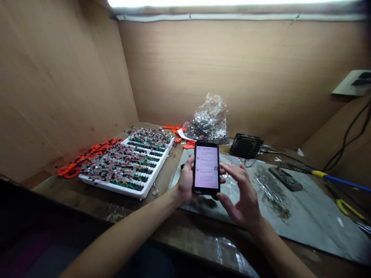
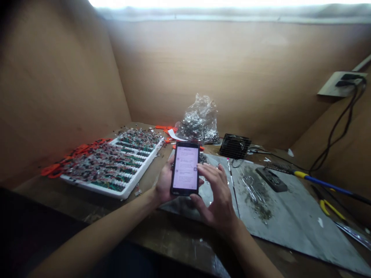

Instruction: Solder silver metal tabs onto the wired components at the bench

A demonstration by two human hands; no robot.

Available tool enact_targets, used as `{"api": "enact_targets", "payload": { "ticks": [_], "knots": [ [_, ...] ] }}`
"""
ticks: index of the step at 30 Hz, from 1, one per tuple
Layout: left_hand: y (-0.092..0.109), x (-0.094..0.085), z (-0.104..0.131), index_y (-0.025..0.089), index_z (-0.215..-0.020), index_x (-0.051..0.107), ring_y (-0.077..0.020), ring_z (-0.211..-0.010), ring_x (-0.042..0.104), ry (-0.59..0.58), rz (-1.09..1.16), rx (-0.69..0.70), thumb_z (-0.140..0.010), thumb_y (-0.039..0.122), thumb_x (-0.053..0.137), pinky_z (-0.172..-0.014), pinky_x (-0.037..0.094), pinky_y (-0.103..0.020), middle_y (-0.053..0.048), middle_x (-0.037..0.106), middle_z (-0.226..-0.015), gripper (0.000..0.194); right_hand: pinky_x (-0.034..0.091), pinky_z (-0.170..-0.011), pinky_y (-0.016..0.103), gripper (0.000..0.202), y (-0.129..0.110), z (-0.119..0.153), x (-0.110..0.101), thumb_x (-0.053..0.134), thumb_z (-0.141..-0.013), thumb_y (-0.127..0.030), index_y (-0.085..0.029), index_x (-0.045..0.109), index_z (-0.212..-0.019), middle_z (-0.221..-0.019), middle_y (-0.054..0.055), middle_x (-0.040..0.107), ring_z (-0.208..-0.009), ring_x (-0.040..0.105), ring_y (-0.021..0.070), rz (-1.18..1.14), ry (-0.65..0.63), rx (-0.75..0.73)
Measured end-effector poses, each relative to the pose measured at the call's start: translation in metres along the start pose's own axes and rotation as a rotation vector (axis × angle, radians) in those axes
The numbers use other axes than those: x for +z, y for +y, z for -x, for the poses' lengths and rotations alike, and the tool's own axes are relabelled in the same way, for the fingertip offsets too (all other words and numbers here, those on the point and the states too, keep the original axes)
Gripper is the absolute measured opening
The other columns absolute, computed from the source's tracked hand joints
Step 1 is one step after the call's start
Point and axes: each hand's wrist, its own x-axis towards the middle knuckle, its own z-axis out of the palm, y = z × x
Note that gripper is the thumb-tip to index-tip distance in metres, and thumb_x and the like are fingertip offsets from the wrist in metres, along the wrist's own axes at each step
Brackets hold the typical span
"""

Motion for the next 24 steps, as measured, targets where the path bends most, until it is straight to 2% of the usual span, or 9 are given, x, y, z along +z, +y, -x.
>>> {"api": "enact_targets", "payload": {
  "ticks": [2, 4, 7, 10, 17, 24],
  "knots": [
    [0.003, 0.003, 0.0, 0.003, -0.142, 0.061, -0.0324, -0.098, 0.077, 0.068, 0.009, 0.05, -0.106, 0.059, 0.022, -0.097, 0.056, -0.045, -0.023, 0.077, -0.115, 0.077, 0.022, -0.129, 0.062, 0.051, -0.006, -0.001, 0.0, 0.071, -0.091, -0.031, -0.018, 0.056, -0.138, -0.137, 0.014, 0.069, -0.14, 0.054, 0.0338, 0.016, -0.048, -0.084],
    [0.006, 0.007, 0.001, 0.002, -0.141, 0.061, -0.0333, -0.102, 0.076, 0.11, 0.018, 0.071, -0.106, 0.059, 0.021, -0.098, 0.056, -0.046, -0.024, 0.077, -0.114, 0.078, 0.019, -0.13, 0.059, 0.04, -0.014, -0.001, 0.001, 0.072, -0.09, -0.029, -0.019, 0.06, -0.127, -0.131, 0.011, 0.073, -0.141, 0.053, 0.032, 0.015, -0.108, -0.16],
    [0.01, 0.01, 0.004, 0.002, -0.14, 0.062, -0.0356, -0.104, 0.075, 0.079, 0.041, 0.044, -0.104, 0.064, 0.022, -0.098, 0.055, -0.048, -0.025, 0.076, -0.115, 0.081, 0.014, -0.132, 0.055, 0.035, -0.022, 0.0, 0.004, 0.072, -0.09, -0.029, -0.021, 0.06, -0.122, -0.13, 0.009, 0.074, -0.142, 0.051, 0.0296, 0.01, -0.188, -0.222],
    [0.011, 0.01, 0.006, 0.004, -0.14, 0.062, -0.0354, -0.106, 0.074, 0.026, 0.06, 0.051, -0.103, 0.064, 0.028, -0.098, 0.054, -0.047, -0.024, 0.076, -0.116, 0.078, 0.012, -0.132, 0.055, 0.036, -0.024, 0.0, 0.008, 0.072, -0.09, -0.03, -0.022, 0.06, -0.123, -0.13, 0.007, 0.074, -0.144, 0.049, 0.0292, 0.025, -0.223, -0.216],
    [0.009, 0.006, 0.003, 0.003, -0.137, 0.064, -0.0316, -0.101, 0.074, 0.005, 0.026, 0.085, -0.104, 0.064, 0.026, -0.095, 0.054, -0.04, -0.024, 0.077, -0.114, 0.079, 0.016, -0.13, 0.057, 0.034, -0.018, 0.0, 0.008, 0.072, -0.089, -0.029, -0.022, 0.06, -0.12, -0.127, 0.008, 0.075, -0.139, 0.053, 0.0306, 0.035, -0.188, -0.196],
    [0.007, 0.006, 0.002, 0.004, -0.143, 0.061, -0.0352, -0.105, 0.074, 0.021, 0.081, 0.092, -0.105, 0.061, 0.025, -0.099, 0.054, -0.048, -0.025, 0.076, -0.116, 0.077, 0.019, -0.129, 0.059, 0.034, -0.017, 0.003, 0.006, 0.073, -0.088, -0.028, -0.023, 0.061, -0.119, -0.127, 0.009, 0.075, -0.135, 0.056, 0.0315, 0.052, -0.17, -0.177]
  ]
}}
